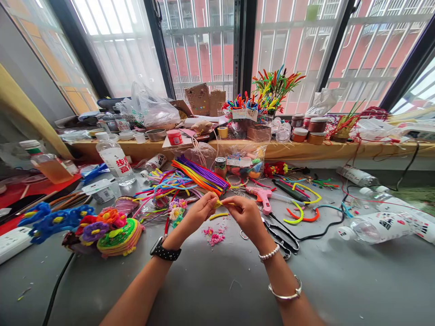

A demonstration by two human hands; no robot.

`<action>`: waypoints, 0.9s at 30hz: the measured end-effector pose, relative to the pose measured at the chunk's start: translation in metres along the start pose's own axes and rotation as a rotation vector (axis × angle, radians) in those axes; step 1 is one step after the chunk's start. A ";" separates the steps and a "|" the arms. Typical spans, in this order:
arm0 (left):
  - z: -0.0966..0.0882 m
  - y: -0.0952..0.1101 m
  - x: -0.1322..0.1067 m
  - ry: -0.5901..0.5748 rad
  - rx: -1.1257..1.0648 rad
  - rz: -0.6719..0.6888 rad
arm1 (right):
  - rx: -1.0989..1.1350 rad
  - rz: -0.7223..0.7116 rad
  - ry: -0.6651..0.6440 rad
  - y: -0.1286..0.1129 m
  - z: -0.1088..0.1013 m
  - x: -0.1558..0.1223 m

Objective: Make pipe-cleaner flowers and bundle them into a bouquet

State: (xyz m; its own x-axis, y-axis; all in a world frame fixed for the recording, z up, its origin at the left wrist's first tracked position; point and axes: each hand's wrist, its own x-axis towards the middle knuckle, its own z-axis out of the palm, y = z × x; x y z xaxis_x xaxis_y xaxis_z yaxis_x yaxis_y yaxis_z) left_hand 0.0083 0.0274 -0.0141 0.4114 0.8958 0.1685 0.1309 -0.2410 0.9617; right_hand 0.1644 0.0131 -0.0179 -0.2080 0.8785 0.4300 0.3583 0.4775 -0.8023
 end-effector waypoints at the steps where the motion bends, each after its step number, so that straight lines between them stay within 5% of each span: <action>1: 0.001 0.001 0.000 -0.010 -0.048 -0.025 | -0.040 -0.035 0.003 0.000 -0.001 0.000; 10: -0.006 0.007 -0.003 -0.074 -0.194 -0.275 | -0.630 -0.292 0.003 -0.007 0.002 -0.006; 18: -0.011 0.005 -0.004 0.023 0.191 0.095 | 0.009 0.078 -0.150 -0.006 -0.003 0.002; 27: -0.010 0.013 -0.012 0.000 0.535 0.191 | 0.252 0.219 -0.262 -0.007 0.000 0.001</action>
State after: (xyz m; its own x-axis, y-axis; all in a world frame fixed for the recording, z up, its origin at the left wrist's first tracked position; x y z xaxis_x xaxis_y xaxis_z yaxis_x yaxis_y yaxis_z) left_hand -0.0040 0.0177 -0.0016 0.4727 0.8176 0.3287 0.4927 -0.5545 0.6707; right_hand 0.1620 0.0107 -0.0118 -0.3874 0.9106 0.1442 0.1929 0.2330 -0.9531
